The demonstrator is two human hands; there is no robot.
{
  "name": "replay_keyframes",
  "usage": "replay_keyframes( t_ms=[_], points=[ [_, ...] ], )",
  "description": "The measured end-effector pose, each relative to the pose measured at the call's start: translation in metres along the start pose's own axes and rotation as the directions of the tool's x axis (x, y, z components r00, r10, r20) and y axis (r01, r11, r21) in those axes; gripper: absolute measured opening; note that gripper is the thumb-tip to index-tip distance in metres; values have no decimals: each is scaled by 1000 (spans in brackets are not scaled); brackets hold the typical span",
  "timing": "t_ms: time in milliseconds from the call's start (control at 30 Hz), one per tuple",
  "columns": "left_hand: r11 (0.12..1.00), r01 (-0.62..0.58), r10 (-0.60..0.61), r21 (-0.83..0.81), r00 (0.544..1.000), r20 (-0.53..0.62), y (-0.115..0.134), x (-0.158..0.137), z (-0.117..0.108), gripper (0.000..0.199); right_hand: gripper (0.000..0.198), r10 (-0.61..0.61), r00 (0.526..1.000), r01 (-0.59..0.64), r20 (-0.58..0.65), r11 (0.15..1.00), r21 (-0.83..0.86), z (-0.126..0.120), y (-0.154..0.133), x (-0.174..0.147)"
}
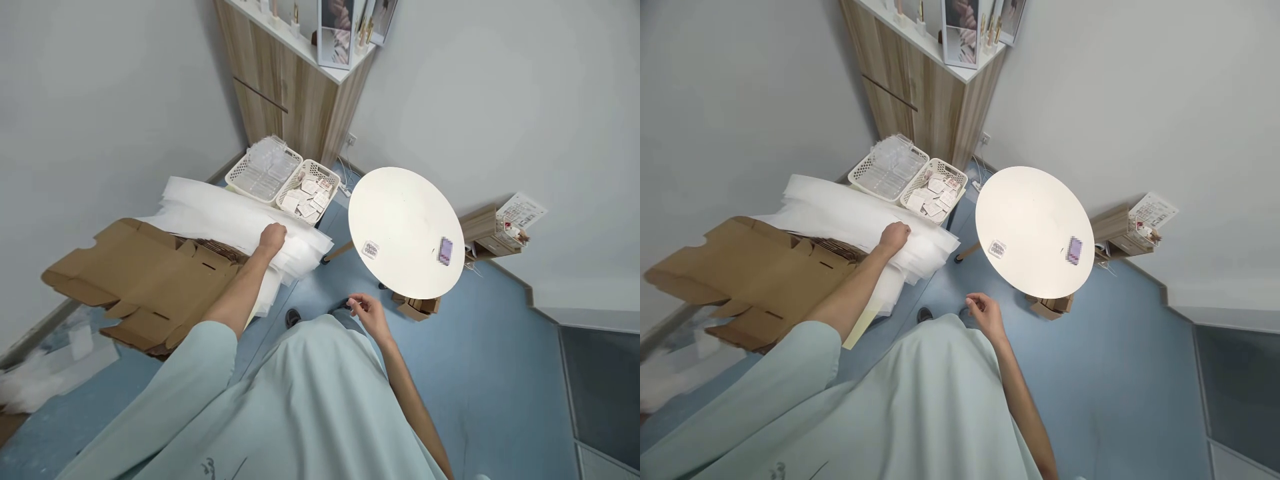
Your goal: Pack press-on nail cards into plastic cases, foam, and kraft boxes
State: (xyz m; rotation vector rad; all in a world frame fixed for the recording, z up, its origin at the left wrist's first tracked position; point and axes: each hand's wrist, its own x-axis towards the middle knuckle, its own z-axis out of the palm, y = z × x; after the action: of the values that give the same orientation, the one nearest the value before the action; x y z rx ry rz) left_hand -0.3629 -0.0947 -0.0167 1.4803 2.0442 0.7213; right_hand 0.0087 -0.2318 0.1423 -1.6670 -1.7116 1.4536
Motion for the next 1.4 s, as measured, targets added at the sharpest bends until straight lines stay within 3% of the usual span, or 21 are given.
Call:
replay_keyframes(
  t_ms=[100,200,367,467,600,800,900,967,1033,1100,1200,1300,1400],
  points=[
    [999,45,-44,27,998,-48,12,-3,-10,19,43,-4,1000,4,4,1000,2,0,2,7],
    [997,41,-53,-59,974,-219,34,-23,-26,24,44,-17,1000,17,16,1000,3,3,0,19],
    [958,-182,95,-221,931,-352,90,-89,-50,18,49,-91,993,88,78,995,37,9,-20,46],
    [928,-245,159,-282,942,-294,124,-132,-53,14,58,-120,990,110,80,987,117,10,-36,66],
    [864,-326,276,-385,944,-179,159,-170,-42,11,71,-63,995,42,73,964,261,6,-51,90],
    [736,-422,484,-530,875,-25,194,-187,-17,11,46,-163,983,182,-89,940,288,-22,-46,94],
    [748,-335,394,-573,919,-23,209,-183,-1,5,44,-156,967,212,-203,932,294,-45,-34,88],
    [764,-174,215,-621,977,-9,220,-173,15,16,45,-138,951,221,-276,928,299,-62,-24,86],
    [717,19,39,-697,997,67,233,-158,35,32,46,-122,939,228,-321,921,317,-82,-13,86],
    [629,172,-41,-758,981,189,251,-139,55,50,44,-125,939,236,-321,911,337,-103,-2,88],
    [532,290,-10,-795,942,337,286,-112,82,62,40,-173,943,270,-283,897,350,-136,17,94],
    [504,335,20,-796,917,399,324,-92,109,61,36,-212,941,301,-262,880,367,-170,40,103],
    [525,347,-18,-777,918,397,354,-75,139,56,36,-158,951,255,-266,887,386,-200,66,115]
  ],
)
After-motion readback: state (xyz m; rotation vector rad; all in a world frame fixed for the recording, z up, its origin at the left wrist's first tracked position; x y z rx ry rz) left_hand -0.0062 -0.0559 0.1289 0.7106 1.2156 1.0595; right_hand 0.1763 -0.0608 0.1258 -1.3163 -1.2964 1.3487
